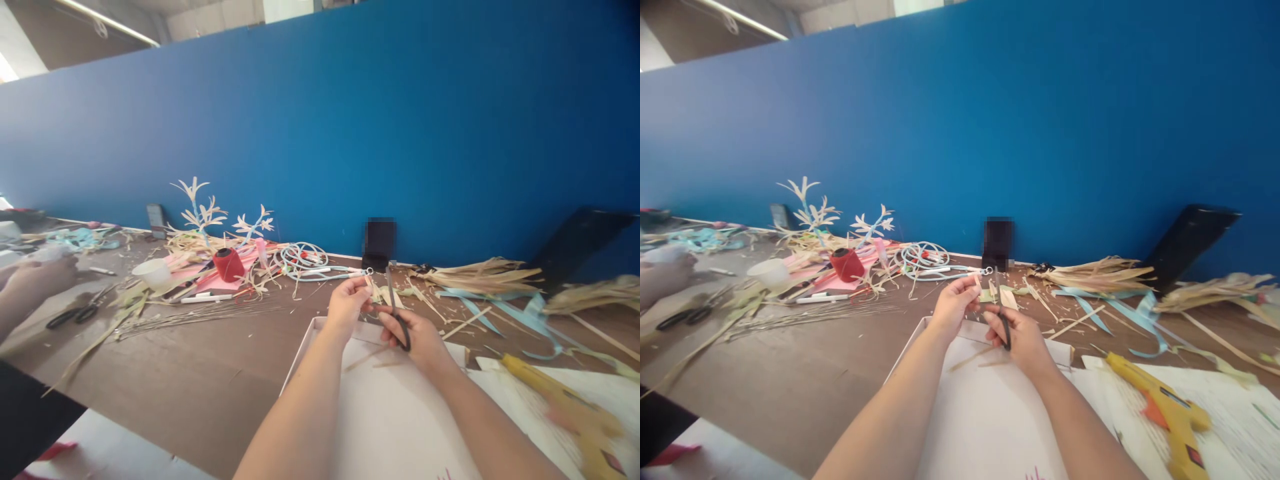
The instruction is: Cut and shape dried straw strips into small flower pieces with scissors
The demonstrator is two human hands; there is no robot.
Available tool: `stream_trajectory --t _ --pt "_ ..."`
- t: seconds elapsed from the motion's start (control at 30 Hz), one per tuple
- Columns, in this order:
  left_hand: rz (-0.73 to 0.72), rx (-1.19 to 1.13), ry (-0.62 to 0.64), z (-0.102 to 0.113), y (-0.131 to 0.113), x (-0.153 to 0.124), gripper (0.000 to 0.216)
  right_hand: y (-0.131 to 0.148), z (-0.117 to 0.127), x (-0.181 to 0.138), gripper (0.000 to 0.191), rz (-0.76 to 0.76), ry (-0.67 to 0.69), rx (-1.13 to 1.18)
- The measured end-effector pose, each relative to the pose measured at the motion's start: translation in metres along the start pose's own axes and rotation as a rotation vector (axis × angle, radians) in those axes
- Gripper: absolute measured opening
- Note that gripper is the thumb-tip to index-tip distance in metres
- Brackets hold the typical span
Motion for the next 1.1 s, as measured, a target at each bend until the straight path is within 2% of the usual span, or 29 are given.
stream_trajectory --t 0.1,0.3,0.6,0.87,1.1 --pt "0.029 -0.052 -0.009 0.0017 0.0023 -0.0003 0.032 -0.0014 0.0057 -0.0004 0.056 -0.012 -0.044 0.069" --pt "0.102 -0.096 -0.026 0.0014 0.0062 -0.003 0.028 -0.0058 0.0031 0.0004 0.051 -0.022 -0.013 0.143" --pt "0.046 -0.099 0.021 0.0012 0.0086 -0.001 0.019 -0.0023 -0.0007 -0.0003 0.051 -0.02 0.02 0.159" --pt "0.051 -0.08 -0.009 0.0031 0.0079 -0.0005 0.019 -0.0012 -0.0014 -0.001 0.054 -0.005 0.032 0.128" --pt "0.057 -0.087 0.0 0.0009 0.007 0.0002 0.032 0.0015 -0.0011 -0.0016 0.053 -0.003 0.046 0.103"
Point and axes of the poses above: each hand's wrist, its own x-axis towards the middle knuckle, its own z-axis out of the back of the hand, y = z × x, the point moved 7 cm from there along x, towards the middle knuckle, and after that the axes turned 12 degrees about y, right-handed, at the moved point
